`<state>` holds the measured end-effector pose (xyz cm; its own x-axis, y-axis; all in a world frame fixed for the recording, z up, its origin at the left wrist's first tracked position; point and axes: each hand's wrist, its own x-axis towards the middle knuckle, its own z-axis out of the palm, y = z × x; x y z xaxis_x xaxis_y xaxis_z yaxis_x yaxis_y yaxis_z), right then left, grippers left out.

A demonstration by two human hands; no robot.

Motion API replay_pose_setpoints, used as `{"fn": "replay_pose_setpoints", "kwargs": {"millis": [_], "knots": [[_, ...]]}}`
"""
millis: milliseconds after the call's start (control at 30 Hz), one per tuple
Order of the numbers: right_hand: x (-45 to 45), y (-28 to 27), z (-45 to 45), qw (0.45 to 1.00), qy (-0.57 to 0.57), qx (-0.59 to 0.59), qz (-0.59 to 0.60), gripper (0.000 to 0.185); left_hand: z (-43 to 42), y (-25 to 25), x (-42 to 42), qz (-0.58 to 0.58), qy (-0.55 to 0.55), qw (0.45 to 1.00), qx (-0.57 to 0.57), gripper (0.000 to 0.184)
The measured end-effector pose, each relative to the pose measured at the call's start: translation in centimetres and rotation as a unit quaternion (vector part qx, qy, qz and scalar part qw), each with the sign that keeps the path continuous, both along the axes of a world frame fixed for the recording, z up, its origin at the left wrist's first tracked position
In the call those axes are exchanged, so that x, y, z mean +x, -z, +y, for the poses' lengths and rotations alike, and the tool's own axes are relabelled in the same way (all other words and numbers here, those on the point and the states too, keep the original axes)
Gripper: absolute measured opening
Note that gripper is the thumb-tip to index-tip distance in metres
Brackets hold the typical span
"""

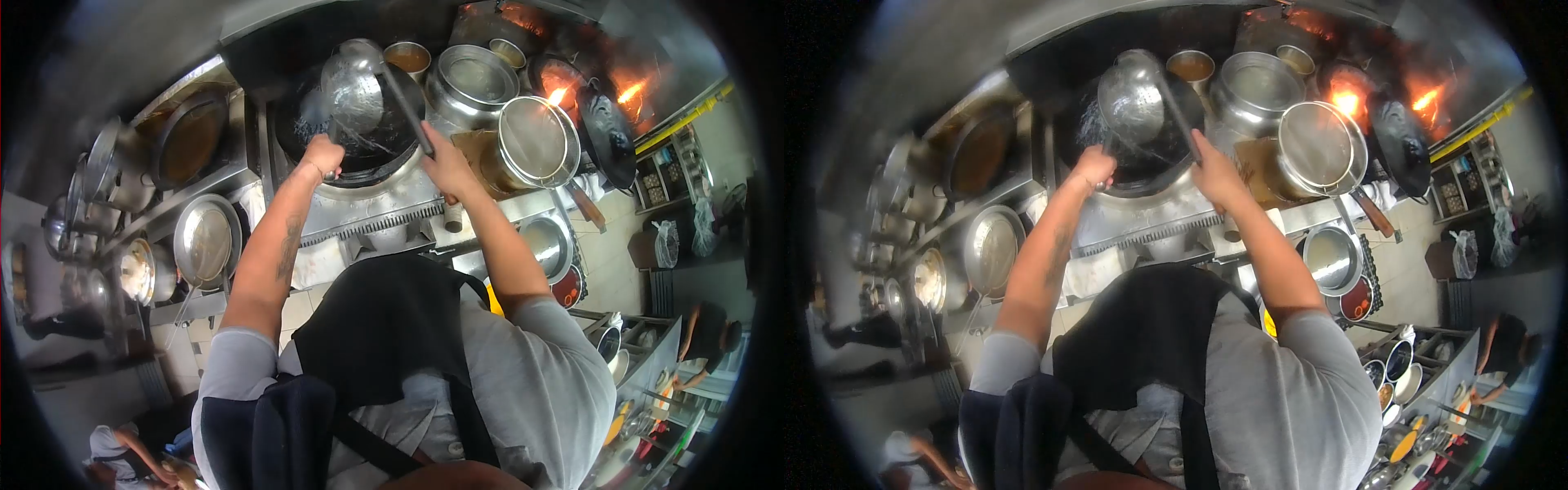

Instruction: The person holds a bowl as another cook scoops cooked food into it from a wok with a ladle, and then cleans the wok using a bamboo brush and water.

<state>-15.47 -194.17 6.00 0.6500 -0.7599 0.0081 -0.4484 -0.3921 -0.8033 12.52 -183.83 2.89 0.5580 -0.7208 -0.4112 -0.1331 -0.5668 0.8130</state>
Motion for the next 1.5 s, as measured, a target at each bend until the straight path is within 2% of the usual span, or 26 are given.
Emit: {"fn": "replay_pose_setpoints", "kwargs": {"millis": [33,67,100,167,200,267,367,400,467,533,600,633,700,833,900,1000,1067,1133,1167,1200,1267,1300,1367,1433,1467,1500], "knots": [[-1.4,3.2,-0.7,0.995,0.024,-0.088,0.046,0.081,0.9,0.8,0.0,0.002,-0.002,1.0,0.001,0.031],[-3.2,5.7,-0.6,0.991,0.043,-0.123,0.019,0.081,2.4,2.2,0.2,-0.219,0.02,0.976,-0.003,0.048],[-5.3,7.9,-0.2,0.985,0.062,-0.158,-0.007,0.08,3.8,3.2,0.3,-0.428,0.04,0.903,-0.007,0.066],[-9.9,11.7,0.8,0.98,0.089,-0.177,-0.016,0.08,7.3,2.4,0.2,-0.438,0.045,0.898,0.01,0.086],[-11.6,12.5,0.8,0.982,0.082,-0.169,-0.012,0.08,8.8,1.7,0.1,-0.433,0.043,0.9,0.02,0.086],[-14.7,14.8,2.1,0.979,0.123,-0.056,0.154,0.082,13.2,1.1,-0.4,-0.455,0.04,0.89,-0.013,0.086],[-17.0,18.7,2.3,0.961,0.135,-0.069,0.231,0.08,18.4,0.9,-0.5,-0.504,0.037,0.863,-0.007,0.089],[-17.6,19.7,2.0,0.957,0.125,-0.063,0.253,0.075,20.2,1.0,-0.8,-0.507,0.031,0.861,0.008,0.088],[-16.7,20.1,1.7,0.91,0.115,-0.25,0.311,0.074,22.7,1.0,-1.6,-0.497,0.014,0.868,0.021,0.087],[-13.6,20.9,1.1,0.909,0.163,-0.211,0.32,0.097,25.1,1.3,-2.5,-0.506,-0.007,0.863,0.001,0.087],[-9.1,18.5,1.5,0.932,0.119,-0.047,0.339,0.094,26.6,2.2,-3.1,-0.509,-0.02,0.86,0.0,0.088],[-8.6,19.4,0.9,0.932,0.115,-0.047,0.342,0.094,27.2,3.0,-3.4,-0.511,-0.031,0.859,-0.005,0.087],[-8.1,21.1,-0.3,0.939,0.059,0.028,0.338,0.095,28.1,3.6,-4.2,-0.498,-0.057,0.865,-0.027,0.087],[-9.1,12.9,2.9,0.928,0.042,0.028,0.37,0.089,30.0,4.7,-5.6,-0.466,-0.099,0.879,-0.017,0.086],[-9.2,10.0,1.9,0.878,-0.103,-0.031,0.466,0.079,30.7,5.7,-5.8,-0.465,-0.107,0.878,-0.033,0.085],[-5.8,3.9,2.5,0.918,-0.223,-0.073,0.319,0.073,31.9,6.0,-6.8,-0.433,-0.126,0.892,-0.029,0.083],[0.9,1.6,4.6,0.896,-0.306,-0.082,0.311,0.073,31.8,6.0,-6.2,-0.434,-0.13,0.89,-0.046,0.083],[8.5,2.0,7.6,0.88,-0.346,-0.091,0.313,0.066,32.2,5.9,-6.4,-0.45,-0.137,0.881,-0.06,0.082],[11.7,5.4,8.7,0.891,-0.353,-0.173,0.228,0.054,32.3,5.6,-6.4,-0.443,-0.135,0.884,-0.053,0.083],[15.5,5.9,10.5,0.883,-0.354,-0.178,0.253,0.04,32.5,5.5,-6.3,-0.44,-0.137,0.886,-0.053,0.083],[21.1,10.7,12.2,0.874,-0.363,-0.201,0.251,0.032,32.8,5.6,-5.9,-0.427,-0.152,0.889,-0.065,0.083],[22.1,11.9,12.9,0.873,-0.362,-0.201,0.255,0.032,33.1,5.6,-5.9,-0.411,-0.158,0.896,-0.059,0.081],[22.7,13.8,13.8,0.807,-0.433,-0.244,0.32,0.026,33.6,5.8,-6.3,-0.356,-0.177,0.915,-0.065,0.077],[18.6,15.1,10.6,0.755,-0.463,-0.281,0.37,0.025,34.4,5.9,-6.6,-0.283,-0.202,0.936,-0.057,0.073],[15.8,13.0,8.6,0.726,-0.45,-0.321,0.409,0.023,34.8,6.4,-6.5,-0.283,-0.198,0.936,-0.061,0.073],[14.1,10.9,6.4,0.71,-0.436,-0.288,0.471,0.022,35.4,7.1,-6.8,-0.267,-0.207,0.939,-0.074,0.074]]}}
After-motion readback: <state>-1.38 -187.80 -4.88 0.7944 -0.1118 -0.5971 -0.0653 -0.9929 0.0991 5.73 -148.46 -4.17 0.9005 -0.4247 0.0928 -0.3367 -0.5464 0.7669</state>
